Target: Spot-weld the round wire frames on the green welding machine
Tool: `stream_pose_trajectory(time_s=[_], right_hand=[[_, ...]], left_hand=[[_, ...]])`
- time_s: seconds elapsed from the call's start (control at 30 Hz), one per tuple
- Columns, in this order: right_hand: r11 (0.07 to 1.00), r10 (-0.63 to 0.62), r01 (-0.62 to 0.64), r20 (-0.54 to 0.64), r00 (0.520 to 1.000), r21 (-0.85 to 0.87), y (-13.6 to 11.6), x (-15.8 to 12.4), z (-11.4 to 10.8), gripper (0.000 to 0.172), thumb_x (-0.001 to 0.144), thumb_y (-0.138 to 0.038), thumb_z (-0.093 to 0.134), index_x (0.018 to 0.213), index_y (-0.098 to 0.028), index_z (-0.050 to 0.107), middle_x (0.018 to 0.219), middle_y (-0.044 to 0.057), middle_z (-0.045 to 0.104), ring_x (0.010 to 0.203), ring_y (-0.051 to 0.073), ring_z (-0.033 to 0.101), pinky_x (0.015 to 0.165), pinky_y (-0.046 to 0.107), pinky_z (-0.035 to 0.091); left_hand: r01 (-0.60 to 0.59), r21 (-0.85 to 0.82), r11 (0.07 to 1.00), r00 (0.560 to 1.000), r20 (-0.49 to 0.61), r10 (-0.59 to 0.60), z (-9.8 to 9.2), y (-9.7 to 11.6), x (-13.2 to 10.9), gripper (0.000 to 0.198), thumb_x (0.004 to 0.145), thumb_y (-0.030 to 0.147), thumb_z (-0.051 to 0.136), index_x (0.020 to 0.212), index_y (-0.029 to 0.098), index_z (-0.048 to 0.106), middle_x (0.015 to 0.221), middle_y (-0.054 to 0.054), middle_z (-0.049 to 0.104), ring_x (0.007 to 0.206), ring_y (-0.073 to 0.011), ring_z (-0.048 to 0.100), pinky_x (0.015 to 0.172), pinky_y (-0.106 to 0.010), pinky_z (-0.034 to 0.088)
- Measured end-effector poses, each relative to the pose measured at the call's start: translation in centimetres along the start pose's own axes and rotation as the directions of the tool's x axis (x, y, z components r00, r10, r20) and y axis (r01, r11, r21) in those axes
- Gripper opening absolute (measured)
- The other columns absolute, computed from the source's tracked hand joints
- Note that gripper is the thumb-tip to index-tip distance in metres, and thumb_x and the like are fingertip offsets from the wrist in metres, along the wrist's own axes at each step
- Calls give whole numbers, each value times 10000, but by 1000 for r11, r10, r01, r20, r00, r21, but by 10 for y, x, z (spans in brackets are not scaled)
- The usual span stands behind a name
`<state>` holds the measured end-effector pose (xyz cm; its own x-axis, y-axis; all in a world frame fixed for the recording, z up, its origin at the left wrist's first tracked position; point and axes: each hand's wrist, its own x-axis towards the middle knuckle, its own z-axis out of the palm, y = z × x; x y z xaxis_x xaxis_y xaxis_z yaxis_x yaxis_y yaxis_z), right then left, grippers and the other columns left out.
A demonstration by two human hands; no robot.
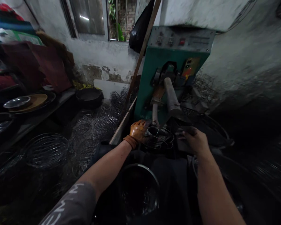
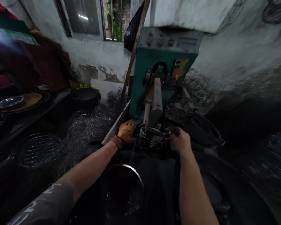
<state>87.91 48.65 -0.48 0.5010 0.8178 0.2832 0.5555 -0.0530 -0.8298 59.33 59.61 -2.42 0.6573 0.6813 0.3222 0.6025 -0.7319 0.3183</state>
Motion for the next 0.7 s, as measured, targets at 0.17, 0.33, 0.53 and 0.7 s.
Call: stream_pose_trajectory(time_s=[0.17, 0.33, 0.53, 0.7], right_hand=[[986, 102, -93, 61, 993, -139, 15, -1, 2, 213, 703, -268, 606, 835, -200, 758, 662, 36, 742, 504, 211, 663, 538, 298, 561], [995, 22, -6, 163, 986, -97, 21, -1, 7, 229, 715, -337, 614, 789, -198, 780, 706, 46, 756, 702, 249, 720, 626, 304, 579], [994, 71, -50, 240, 968, -94, 14, -3, -2, 246, 756, -338, 629, 875, -207, 799, 849, 80, 797, 831, 288, 742, 795, 367, 597], [990, 133, -103, 374, 918, -98, 3, -13, 2, 321, 804, -457, 635, 915, -197, 788, 899, 96, 790, 888, 310, 731, 803, 385, 580]], left_hand=[[34, 22, 999, 999, 8, -34, 3, 3, 7, 806, 741, 468, 866, 1445, 166, 615, 1387, -150, 683, 1288, -353, 641, 1127, -475, 517], [63, -3, 998, 998, 19, -63, 9, -1, 8, 651, 754, 442, 860, 1296, 136, 669, 1337, -183, 694, 1254, -372, 663, 1098, -472, 543], [44, -243, 969, 999, -8, -48, 23, -35, 2, 705, 694, 315, 867, 1329, 126, 626, 1318, -176, 690, 1250, -353, 670, 1109, -457, 548], [61, -374, 925, 997, -22, -74, 26, -50, -7, 776, 652, 272, 896, 1359, 138, 604, 1315, -168, 690, 1226, -352, 685, 1091, -485, 564]])
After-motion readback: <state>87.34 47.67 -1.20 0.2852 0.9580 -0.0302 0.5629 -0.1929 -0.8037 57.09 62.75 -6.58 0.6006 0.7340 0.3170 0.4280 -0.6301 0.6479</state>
